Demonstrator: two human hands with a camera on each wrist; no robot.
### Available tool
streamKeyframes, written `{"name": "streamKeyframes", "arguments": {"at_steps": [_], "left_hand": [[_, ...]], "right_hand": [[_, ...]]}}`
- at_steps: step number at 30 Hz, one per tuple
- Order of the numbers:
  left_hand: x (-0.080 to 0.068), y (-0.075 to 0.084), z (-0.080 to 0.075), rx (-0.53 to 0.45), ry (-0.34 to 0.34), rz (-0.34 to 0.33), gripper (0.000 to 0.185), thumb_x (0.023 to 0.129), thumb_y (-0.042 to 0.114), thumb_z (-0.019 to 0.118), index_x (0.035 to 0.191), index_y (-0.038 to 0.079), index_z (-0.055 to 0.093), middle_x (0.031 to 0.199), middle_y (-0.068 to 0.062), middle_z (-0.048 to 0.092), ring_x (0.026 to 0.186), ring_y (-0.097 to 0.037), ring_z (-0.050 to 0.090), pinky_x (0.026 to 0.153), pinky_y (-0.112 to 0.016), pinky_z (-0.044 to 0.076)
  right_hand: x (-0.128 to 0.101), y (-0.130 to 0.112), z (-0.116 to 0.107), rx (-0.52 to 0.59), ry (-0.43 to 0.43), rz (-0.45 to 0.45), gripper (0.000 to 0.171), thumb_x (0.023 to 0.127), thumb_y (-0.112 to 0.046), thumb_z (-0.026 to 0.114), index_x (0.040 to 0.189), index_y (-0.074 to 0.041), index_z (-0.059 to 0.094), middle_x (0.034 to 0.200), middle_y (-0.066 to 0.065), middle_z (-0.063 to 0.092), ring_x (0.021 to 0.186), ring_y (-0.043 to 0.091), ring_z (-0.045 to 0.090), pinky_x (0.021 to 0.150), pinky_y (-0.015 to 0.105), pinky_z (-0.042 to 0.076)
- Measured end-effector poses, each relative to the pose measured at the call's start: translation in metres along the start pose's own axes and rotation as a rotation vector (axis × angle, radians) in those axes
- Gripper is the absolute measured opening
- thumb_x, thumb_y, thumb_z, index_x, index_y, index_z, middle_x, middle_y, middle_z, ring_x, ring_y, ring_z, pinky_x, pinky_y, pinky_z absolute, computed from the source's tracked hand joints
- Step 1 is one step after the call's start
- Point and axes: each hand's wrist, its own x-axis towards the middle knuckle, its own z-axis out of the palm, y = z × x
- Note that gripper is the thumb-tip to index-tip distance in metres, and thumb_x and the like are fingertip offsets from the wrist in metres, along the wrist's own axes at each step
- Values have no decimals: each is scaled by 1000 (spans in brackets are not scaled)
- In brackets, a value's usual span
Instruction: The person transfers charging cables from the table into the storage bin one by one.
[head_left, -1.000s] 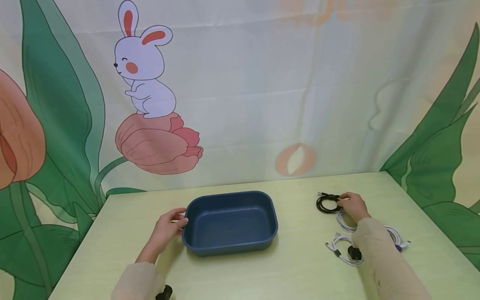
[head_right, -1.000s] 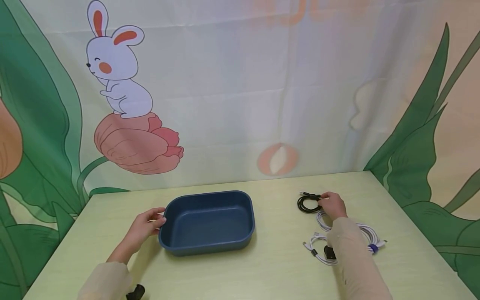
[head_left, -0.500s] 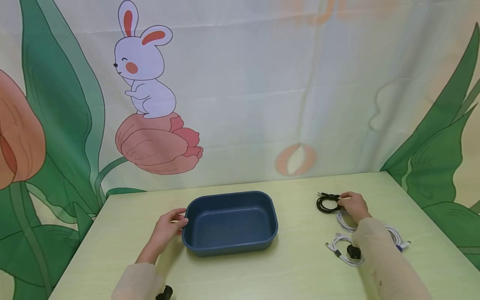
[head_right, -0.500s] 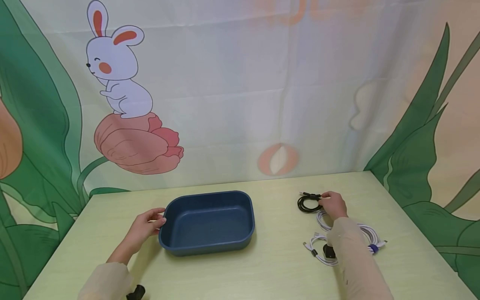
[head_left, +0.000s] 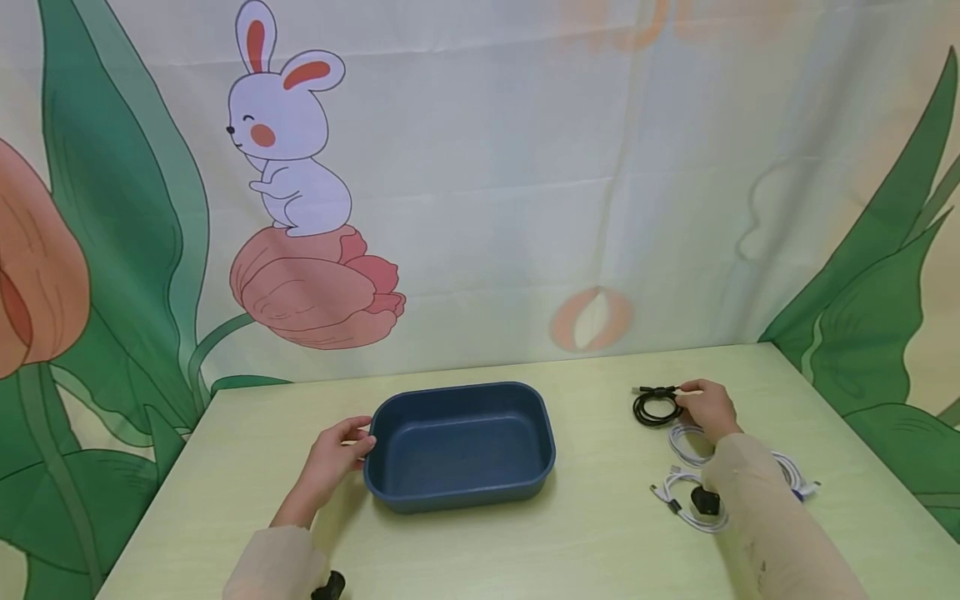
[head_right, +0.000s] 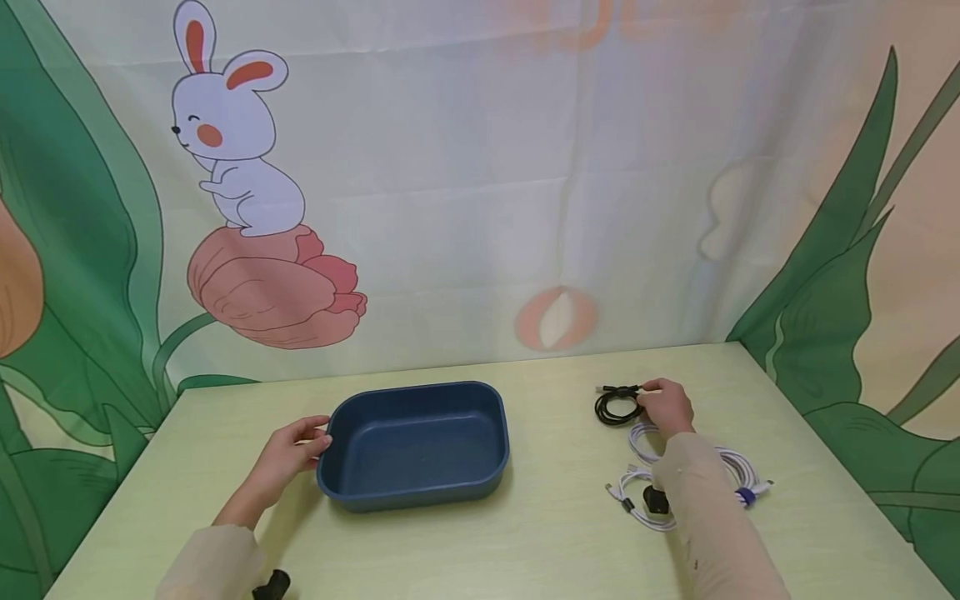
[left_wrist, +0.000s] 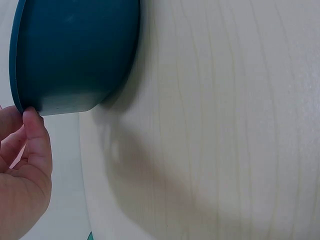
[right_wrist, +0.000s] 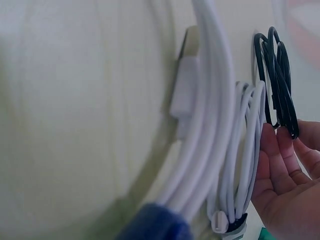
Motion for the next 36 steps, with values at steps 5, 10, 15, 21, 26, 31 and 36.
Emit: {"name": "streamKeyframes", "arguments": {"at_steps": [5, 10, 15, 21, 26, 31, 36], "left_hand": [[1, -1, 0, 9, -2, -6, 39, 88, 8, 51, 124, -2, 44, 102, -17, 51, 76, -13, 53, 65, -24, 50], [2, -1, 0, 22, 1, -16, 39, 88, 9, 51, 125, -1, 44, 103, -16, 51, 77, -13, 52, 66, -24, 50], [2, -1, 0, 25, 2, -19, 39, 88, 9, 51, 125, -1, 44, 103, -17, 50, 77, -14, 52, 66, -24, 50], [2, -1, 1, 18, -4, -27, 39, 89, 9, 50, 126, -1, 43, 105, -17, 50, 80, -16, 52, 68, -25, 50], [2, -1, 0, 20, -1, -14, 39, 88, 9, 51, 125, -2, 44, 103, -17, 50, 78, -14, 52, 66, -24, 49], [2, -2, 0, 9, 1, -6, 38, 88, 8, 51, 124, -3, 44, 101, -17, 51, 76, -13, 52, 65, -23, 49], [1, 0, 1, 6, 5, -7, 38, 88, 7, 51, 124, -3, 44, 101, -17, 51, 76, -13, 52, 65, -23, 49]], "right_hand": [[2, 1, 0, 71, 5, 41, 36, 86, -10, 50, 119, 3, 47, 94, 14, 59, 60, 9, 56, 55, 22, 46], [4, 2, -1, 132, -8, 68, 37, 85, -10, 52, 119, 3, 47, 87, 8, 58, 59, 8, 55, 52, 23, 45], [3, 0, -1, 181, 0, 82, 37, 84, -7, 51, 119, 4, 46, 89, 9, 56, 60, 9, 54, 54, 24, 47], [-3, -6, -3, 269, -25, 103, 40, 85, -3, 47, 124, 6, 41, 85, 4, 53, 60, 7, 53, 60, 23, 48], [-3, -7, -4, 333, -14, 149, 43, 85, -2, 47, 127, 4, 39, 87, 4, 52, 61, 7, 52, 60, 23, 48], [-3, -7, -3, 370, -3, 168, 43, 85, -3, 47, 128, 3, 39, 85, 2, 52, 60, 7, 53, 63, 25, 48], [-4, -9, -4, 456, -23, 198, 47, 86, -4, 49, 130, 3, 35, 70, -9, 54, 59, 5, 55, 64, 25, 49]]}}
